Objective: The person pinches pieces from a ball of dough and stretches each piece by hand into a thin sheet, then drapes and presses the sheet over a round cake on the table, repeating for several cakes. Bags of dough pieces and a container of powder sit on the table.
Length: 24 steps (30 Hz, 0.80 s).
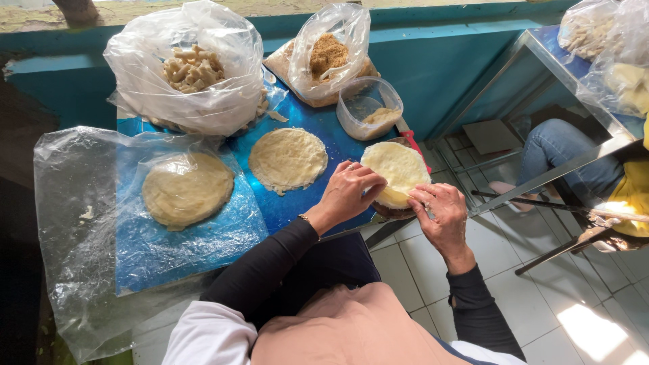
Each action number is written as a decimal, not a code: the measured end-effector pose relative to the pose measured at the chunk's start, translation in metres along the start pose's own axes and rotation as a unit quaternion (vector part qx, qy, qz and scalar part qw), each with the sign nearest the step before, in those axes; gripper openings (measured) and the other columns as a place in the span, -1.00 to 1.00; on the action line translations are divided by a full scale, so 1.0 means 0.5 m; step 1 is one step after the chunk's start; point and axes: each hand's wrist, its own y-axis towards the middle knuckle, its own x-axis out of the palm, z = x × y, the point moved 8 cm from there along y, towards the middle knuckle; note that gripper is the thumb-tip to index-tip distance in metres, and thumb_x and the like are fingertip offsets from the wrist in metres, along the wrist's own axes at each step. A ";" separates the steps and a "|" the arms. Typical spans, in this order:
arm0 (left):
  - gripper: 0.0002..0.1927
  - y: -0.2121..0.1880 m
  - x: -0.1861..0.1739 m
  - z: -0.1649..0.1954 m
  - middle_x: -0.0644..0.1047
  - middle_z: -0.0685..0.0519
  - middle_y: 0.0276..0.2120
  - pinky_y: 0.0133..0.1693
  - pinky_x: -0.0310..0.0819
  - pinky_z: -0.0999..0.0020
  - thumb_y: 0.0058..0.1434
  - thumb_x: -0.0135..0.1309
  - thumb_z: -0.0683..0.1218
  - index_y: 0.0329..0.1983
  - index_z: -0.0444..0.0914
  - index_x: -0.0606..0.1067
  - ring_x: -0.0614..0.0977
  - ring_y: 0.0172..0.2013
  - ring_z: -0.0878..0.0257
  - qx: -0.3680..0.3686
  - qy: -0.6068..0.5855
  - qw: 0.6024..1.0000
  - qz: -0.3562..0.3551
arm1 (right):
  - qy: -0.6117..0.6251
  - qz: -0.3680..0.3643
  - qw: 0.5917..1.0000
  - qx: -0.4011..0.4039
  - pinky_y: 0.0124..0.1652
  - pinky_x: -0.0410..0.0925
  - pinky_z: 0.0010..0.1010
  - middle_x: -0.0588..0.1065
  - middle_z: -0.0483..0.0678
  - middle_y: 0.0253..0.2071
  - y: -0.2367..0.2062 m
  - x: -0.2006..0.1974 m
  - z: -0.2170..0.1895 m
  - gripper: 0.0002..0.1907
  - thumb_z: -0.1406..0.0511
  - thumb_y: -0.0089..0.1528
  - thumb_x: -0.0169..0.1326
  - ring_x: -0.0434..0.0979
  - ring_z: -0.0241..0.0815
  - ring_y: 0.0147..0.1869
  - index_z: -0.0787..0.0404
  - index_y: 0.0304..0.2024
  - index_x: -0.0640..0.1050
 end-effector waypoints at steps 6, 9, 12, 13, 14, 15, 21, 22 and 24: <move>-0.89 0.022 0.013 -0.033 0.66 0.13 -0.38 -0.15 0.41 0.27 0.20 0.19 -0.04 -0.28 -0.13 0.66 0.61 -0.27 0.16 -0.079 -0.055 0.994 -0.042 | 0.119 -0.012 0.986 0.116 0.13 0.37 -0.29 0.60 -0.13 -0.02 0.005 0.017 0.054 -0.89 0.31 0.27 0.25 0.52 -0.11 0.11 0.12 -0.14 0.68; -0.85 0.040 0.021 -0.053 0.66 0.11 -0.38 -0.19 0.48 0.26 0.19 0.17 0.01 -0.27 -0.12 0.66 0.63 -0.29 0.15 -0.115 -0.097 0.985 -0.081 | 0.146 -0.023 0.982 0.119 0.09 0.39 -0.30 0.62 -0.11 -0.05 0.027 0.020 0.070 -0.90 0.31 0.26 0.22 0.54 -0.10 0.08 0.15 -0.17 0.66; -0.78 0.056 0.025 -0.054 0.65 0.06 -0.41 -0.23 0.48 0.16 0.10 0.21 0.05 -0.28 -0.15 0.66 0.64 -0.29 0.10 -0.099 -0.076 0.988 -0.086 | 0.106 -0.036 0.988 0.106 0.06 0.36 -0.27 0.62 -0.11 -0.19 0.068 0.023 0.076 -0.93 0.34 0.25 0.25 0.57 -0.10 -0.03 0.18 -0.22 0.66; -0.72 0.064 0.025 -0.042 0.65 0.02 -0.44 -0.27 0.44 0.08 0.02 0.28 0.08 -0.30 -0.18 0.66 0.63 -0.29 0.04 -0.065 -0.045 0.995 -0.061 | 0.091 -0.045 0.991 0.083 0.05 0.35 -0.25 0.62 -0.10 -0.21 0.086 0.025 0.072 -0.93 0.33 0.24 0.26 0.57 -0.09 -0.06 0.18 -0.22 0.67; -0.64 0.071 0.028 -0.030 0.65 -0.02 -0.47 -0.30 0.41 0.01 -0.06 0.34 0.11 -0.32 -0.22 0.66 0.61 -0.30 -0.03 -0.031 -0.013 0.999 -0.035 | 0.076 -0.053 0.994 0.058 0.04 0.34 -0.23 0.62 -0.10 -0.23 0.107 0.029 0.071 -0.92 0.33 0.24 0.27 0.56 -0.09 -0.09 0.19 -0.23 0.67; -0.71 0.076 0.048 -0.038 0.65 -0.01 -0.43 -0.26 0.44 0.07 0.02 0.31 0.07 -0.31 -0.20 0.66 0.63 -0.27 0.02 -0.058 -0.025 0.996 -0.055 | 0.061 -0.061 0.996 0.031 0.03 0.33 -0.22 0.62 -0.09 -0.24 0.125 0.033 0.069 -0.91 0.32 0.23 0.29 0.56 -0.09 -0.12 0.19 -0.24 0.67; -0.79 0.050 0.105 -0.170 0.70 0.03 -0.29 -0.22 0.56 0.40 0.21 0.21 -0.04 -0.19 -0.26 0.64 0.69 -0.30 0.32 -0.319 -0.252 0.913 0.008 | 0.101 0.001 0.988 0.113 0.02 0.40 -0.30 0.61 -0.07 -0.13 0.126 0.011 0.126 -0.92 0.35 0.30 0.23 0.56 -0.09 -0.03 0.18 -0.15 0.63; -0.78 0.037 0.110 -0.192 0.70 0.04 -0.29 -0.23 0.55 0.41 0.23 0.21 -0.05 -0.16 -0.29 0.63 0.67 -0.29 0.35 -0.345 -0.285 0.894 0.020 | 0.101 -0.013 0.987 0.128 0.02 0.41 -0.30 0.61 -0.06 -0.12 0.110 0.014 0.134 -0.91 0.35 0.29 0.24 0.56 -0.09 -0.02 0.17 -0.14 0.64; -0.75 0.026 0.126 -0.222 0.68 0.06 -0.26 -0.23 0.53 0.43 0.24 0.20 -0.07 -0.10 -0.33 0.61 0.64 -0.27 0.40 -0.365 -0.364 0.856 0.039 | 0.102 -0.044 0.982 0.155 0.00 0.42 -0.31 0.61 -0.04 -0.11 0.073 0.024 0.144 -0.88 0.35 0.27 0.26 0.56 -0.09 0.00 0.15 -0.13 0.66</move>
